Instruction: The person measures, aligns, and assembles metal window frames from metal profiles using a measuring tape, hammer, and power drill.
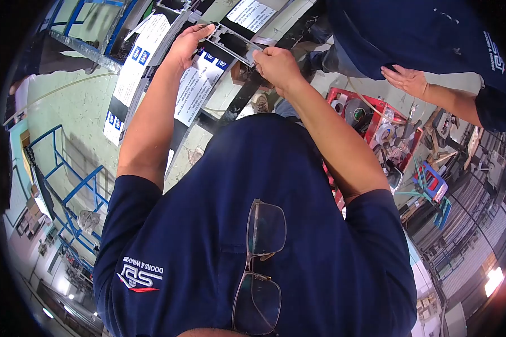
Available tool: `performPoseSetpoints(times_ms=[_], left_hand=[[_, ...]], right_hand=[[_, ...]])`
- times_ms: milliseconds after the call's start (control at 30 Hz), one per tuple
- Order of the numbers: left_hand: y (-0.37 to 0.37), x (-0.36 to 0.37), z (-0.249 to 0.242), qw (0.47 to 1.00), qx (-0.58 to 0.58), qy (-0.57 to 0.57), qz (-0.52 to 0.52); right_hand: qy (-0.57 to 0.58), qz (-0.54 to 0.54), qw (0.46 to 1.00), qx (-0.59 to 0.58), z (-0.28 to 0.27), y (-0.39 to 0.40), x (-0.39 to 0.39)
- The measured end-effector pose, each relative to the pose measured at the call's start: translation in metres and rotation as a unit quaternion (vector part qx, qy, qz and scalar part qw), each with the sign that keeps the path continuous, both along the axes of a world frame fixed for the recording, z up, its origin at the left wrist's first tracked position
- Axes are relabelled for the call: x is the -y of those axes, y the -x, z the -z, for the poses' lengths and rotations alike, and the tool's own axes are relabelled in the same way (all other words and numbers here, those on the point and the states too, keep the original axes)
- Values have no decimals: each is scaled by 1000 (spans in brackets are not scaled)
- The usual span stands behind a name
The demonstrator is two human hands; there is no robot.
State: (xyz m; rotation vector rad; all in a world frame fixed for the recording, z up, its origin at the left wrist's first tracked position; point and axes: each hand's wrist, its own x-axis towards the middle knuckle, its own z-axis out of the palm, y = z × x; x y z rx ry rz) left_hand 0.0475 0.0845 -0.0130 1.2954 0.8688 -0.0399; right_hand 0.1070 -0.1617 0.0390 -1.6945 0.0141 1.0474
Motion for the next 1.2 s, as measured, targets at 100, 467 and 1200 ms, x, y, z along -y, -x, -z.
performPoseSetpoints(times_ms=[100, 467, 1200], left_hand=[[-1, -6, 16, 1000, 6, -8, 6], [-2, 1, -6, 1000, -4, 29, -10], [7, -22, 20, 999, 17, -28, 6]], right_hand=[[-7, 4, 1000, -9, 7, -1, 0], [127, -104, 960, 226, 15, -16, -12], [83, 237, 967, -51, 85, 108, 286]])
